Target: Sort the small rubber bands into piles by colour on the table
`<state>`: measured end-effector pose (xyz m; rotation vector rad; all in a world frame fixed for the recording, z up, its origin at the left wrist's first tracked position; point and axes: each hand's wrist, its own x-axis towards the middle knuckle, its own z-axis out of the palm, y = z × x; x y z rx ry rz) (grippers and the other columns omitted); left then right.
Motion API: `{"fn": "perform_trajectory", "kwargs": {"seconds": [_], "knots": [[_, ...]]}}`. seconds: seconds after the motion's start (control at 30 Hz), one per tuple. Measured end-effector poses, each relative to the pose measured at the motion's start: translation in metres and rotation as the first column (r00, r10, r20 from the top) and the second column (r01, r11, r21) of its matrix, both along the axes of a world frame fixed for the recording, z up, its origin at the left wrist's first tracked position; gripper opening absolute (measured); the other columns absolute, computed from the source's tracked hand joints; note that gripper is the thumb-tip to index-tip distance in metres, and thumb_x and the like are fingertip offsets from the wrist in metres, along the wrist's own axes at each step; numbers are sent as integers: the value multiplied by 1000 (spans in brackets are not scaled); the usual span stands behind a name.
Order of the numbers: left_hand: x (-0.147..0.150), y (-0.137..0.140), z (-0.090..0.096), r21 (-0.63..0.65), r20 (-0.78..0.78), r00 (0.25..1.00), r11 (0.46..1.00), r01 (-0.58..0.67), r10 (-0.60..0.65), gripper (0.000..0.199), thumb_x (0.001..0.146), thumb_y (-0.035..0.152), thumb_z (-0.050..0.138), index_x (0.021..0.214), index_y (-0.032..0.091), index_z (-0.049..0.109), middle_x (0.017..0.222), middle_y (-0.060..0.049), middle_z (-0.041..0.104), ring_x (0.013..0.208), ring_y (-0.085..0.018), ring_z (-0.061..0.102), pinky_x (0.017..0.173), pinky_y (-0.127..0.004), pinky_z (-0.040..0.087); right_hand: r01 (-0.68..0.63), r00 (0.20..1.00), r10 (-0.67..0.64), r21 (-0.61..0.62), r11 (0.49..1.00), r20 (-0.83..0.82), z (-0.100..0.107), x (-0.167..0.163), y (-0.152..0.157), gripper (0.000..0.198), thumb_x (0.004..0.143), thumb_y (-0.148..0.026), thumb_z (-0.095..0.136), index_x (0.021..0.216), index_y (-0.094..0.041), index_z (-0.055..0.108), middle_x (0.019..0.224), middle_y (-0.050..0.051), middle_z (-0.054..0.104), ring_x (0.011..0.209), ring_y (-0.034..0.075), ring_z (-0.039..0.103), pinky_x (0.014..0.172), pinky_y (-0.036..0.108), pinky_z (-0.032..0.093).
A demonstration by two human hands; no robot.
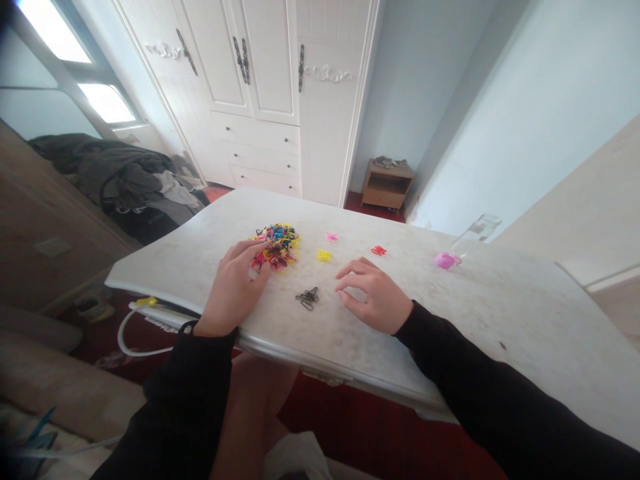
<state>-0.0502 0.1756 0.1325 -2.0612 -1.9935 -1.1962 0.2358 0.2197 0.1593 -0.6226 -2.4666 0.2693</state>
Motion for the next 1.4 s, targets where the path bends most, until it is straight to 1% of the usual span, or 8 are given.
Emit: {"fn": "perform_trajectory", "kwargs": {"seconds": [0.27, 0.37, 0.6, 0.7, 0.87, 1.1, 1.23, 1.4], "knots": [[0, -2, 2, 26, 43, 999, 1000, 10, -11, 35, 93, 20, 56, 126, 14, 67, 131, -14, 68, 127, -31, 61, 113, -48, 47, -18, 1000, 18, -17, 1000, 9, 2, -2, -3, 12, 92, -14, 64, 90, -20, 74, 105, 9, 74, 96, 22, 67, 88, 40, 57], [1, -2, 2, -1, 18, 1000, 1000, 6, -6, 32, 93, 20, 56, 123, 16, 67, 130, -13, 70, 127, -31, 61, 112, -48, 47, -23, 1000, 23, -20, 1000, 11, 3, -2, -4, 12, 92, -14, 64, 90, -20, 74, 104, 9, 74, 96, 22, 67, 88, 40, 57], [3, -3, 1, -65, -44, 998, 996, -58, 55, 30, 95, 23, 56, 123, 19, 65, 132, -12, 71, 129, -33, 59, 111, -53, 45, -34, 999, 34, -16, 999, 15, 4, -3, -5, 12, 91, -14, 63, 90, -21, 74, 102, 9, 74, 95, 22, 67, 86, 39, 58], [5, -5, 3, -79, -76, 995, 995, -66, 60, 27, 95, 24, 57, 120, 20, 66, 137, -11, 68, 130, -34, 57, 109, -54, 45, -41, 999, 41, -15, 999, 20, 4, -3, -5, 13, 91, -15, 63, 90, -21, 74, 102, 9, 74, 95, 22, 67, 86, 40, 58], [7, -7, 6, -79, -118, 991, 994, -74, 64, 24, 93, 24, 58, 115, 21, 67, 151, -12, 59, 137, -36, 51, 109, -56, 45, -39, 999, 39, -22, 999, 28, 5, -3, -5, 13, 91, -14, 63, 90, -22, 73, 102, 8, 74, 95, 23, 67, 86, 41, 58], [8, -5, 3, -125, -156, 987, 991, -54, 34, 25, 95, 25, 57, 117, 20, 69, 141, -12, 67, 140, -35, 49, 114, -59, 40, -48, 998, 48, -19, 999, 35, 5, -3, -5, 13, 92, -15, 62, 90, -21, 73, 101, 9, 75, 94, 22, 68, 86, 40, 58], [8, -6, 3, -124, -159, 986, 990, -63, 43, 28, 96, 26, 57, 120, 18, 70, 140, -12, 67, 138, -36, 50, 113, -59, 40, -57, 998, 57, -18, 998, 29, 5, -3, -5, 13, 92, -15, 62, 90, -21, 73, 101, 9, 75, 94, 22, 68, 85, 40, 58], [7, -6, 3, -100, -145, 988, 993, -68, 53, 34, 96, 27, 58, 127, 18, 67, 142, -13, 66, 136, -37, 52, 112, -56, 42, -58, 998, 59, -29, 998, 27, 5, -3, -6, 13, 92, -14, 62, 91, -22, 73, 101, 8, 75, 94, 22, 68, 85, 40, 58]]}}
